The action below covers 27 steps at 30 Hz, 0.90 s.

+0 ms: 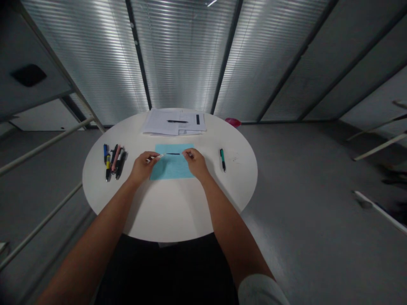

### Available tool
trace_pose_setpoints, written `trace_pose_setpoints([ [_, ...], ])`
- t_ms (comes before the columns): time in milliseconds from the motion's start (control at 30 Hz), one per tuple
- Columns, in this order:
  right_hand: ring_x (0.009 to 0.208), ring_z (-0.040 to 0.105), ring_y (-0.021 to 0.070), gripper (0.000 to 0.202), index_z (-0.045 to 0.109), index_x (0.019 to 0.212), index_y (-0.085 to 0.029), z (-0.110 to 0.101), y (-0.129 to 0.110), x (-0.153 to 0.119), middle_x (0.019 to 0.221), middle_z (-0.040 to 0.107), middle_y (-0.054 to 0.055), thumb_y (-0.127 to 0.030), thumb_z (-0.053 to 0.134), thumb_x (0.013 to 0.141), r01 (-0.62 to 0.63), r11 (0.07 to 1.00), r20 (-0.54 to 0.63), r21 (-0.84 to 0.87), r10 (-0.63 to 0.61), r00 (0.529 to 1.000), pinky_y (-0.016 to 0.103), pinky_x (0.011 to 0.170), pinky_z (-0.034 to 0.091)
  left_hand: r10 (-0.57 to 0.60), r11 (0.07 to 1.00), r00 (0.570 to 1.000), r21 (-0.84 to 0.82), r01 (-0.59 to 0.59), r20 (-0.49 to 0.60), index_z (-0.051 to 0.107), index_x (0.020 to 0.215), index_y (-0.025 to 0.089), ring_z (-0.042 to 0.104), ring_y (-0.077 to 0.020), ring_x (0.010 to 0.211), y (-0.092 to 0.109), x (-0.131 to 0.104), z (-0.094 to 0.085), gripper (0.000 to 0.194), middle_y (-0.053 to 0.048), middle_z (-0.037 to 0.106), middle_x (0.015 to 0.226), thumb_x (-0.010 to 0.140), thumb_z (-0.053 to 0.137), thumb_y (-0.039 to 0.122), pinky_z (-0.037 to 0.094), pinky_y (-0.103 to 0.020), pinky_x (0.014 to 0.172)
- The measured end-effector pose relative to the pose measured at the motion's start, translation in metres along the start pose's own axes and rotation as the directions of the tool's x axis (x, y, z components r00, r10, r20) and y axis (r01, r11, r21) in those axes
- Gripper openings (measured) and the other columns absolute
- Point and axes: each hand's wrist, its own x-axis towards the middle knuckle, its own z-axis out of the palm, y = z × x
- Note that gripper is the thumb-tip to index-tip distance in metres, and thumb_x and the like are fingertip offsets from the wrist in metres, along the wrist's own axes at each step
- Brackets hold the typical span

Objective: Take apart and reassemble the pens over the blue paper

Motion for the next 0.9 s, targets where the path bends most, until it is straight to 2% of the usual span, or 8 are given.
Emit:
trace_pose_setpoints([
  [133,0.070,0.054,0.0120,0.020,0.069,0.080,-0.021,0.001,-0.002,-0.001,0.083,0.066,0.001,-0.039,0.063,0.078,0.000,1.000,0.022,0.012,0.000,1.000,0.025,0.068,0.044,0.074,0.994,0.994,0.069,-0.079,0.076,0.073,0.097,0.023,0.062,-0.0202,0.091,0.003,-0.002,0.000,0.024,-0.006,0.072,0.098,0.084,0.058,0.037,0.047,-0.033,0.089],
  [300,0.061,0.054,0.0095,0.024,0.068,0.087,-0.020,0.007,-0.006,-0.001,0.074,0.066,-0.002,-0.036,0.072,0.070,-0.096,0.980,0.102,0.173,0.079,0.992,0.023,0.061,0.044,0.145,0.989,0.985,0.004,-0.146,0.099,0.074,0.097,0.024,0.062,-0.0189,0.087,0.009,-0.005,0.001,0.023,-0.005,0.072,0.093,0.086,0.059,0.037,0.047,-0.031,0.085],
  [433,0.052,0.054,0.0087,0.028,0.062,0.087,-0.020,0.009,-0.011,-0.002,0.061,0.060,-0.006,-0.037,0.074,0.067,-0.213,0.934,0.139,0.287,0.179,0.974,0.021,0.051,0.041,0.146,0.989,0.984,-0.003,-0.147,0.102,0.073,0.098,0.024,0.061,-0.0184,0.089,0.014,-0.006,0.000,0.022,-0.005,0.070,0.094,0.086,0.059,0.037,0.048,-0.031,0.084],
  [567,0.054,0.057,0.0089,0.034,0.062,0.091,-0.020,0.011,-0.015,-0.003,0.069,0.062,-0.005,-0.037,0.075,0.065,-0.280,0.898,0.187,0.338,0.227,0.956,0.020,0.046,0.041,0.172,0.985,0.980,0.010,-0.174,0.100,0.071,0.099,0.024,0.060,-0.0188,0.092,0.019,-0.007,-0.003,0.022,-0.006,0.069,0.097,0.086,0.059,0.037,0.048,-0.032,0.087],
  [700,0.059,0.059,0.0110,0.051,0.059,0.110,-0.022,0.011,-0.018,-0.004,0.081,0.065,-0.002,-0.036,0.075,0.064,-0.291,0.897,0.217,0.334,0.227,0.949,0.020,0.042,0.040,0.250,0.968,0.967,-0.007,-0.250,0.044,0.071,0.098,0.022,0.059,-0.0188,0.093,0.022,-0.007,-0.004,0.021,-0.006,0.069,0.096,0.088,0.058,0.035,0.047,-0.033,0.089],
  [800,0.060,0.055,0.0104,0.051,0.057,0.116,-0.023,0.004,-0.014,0.000,0.086,0.065,-0.002,-0.034,0.069,0.067,-0.263,0.926,0.123,0.273,0.237,0.964,0.019,0.043,0.036,0.269,0.963,0.963,0.004,-0.269,0.015,0.070,0.098,0.021,0.059,-0.0190,0.094,0.021,-0.007,-0.004,0.020,-0.006,0.069,0.096,0.088,0.058,0.034,0.047,-0.034,0.088],
  [900,0.065,0.054,0.0113,0.036,0.061,0.110,-0.020,-0.006,-0.004,0.006,0.089,0.064,0.001,-0.029,0.058,0.075,-0.165,0.986,-0.138,0.026,0.167,0.976,0.024,0.059,0.044,0.328,0.944,0.944,-0.007,-0.329,-0.036,0.070,0.097,0.022,0.059,-0.0192,0.092,0.018,-0.007,-0.002,0.018,-0.006,0.070,0.094,0.088,0.059,0.032,0.048,-0.035,0.085],
])
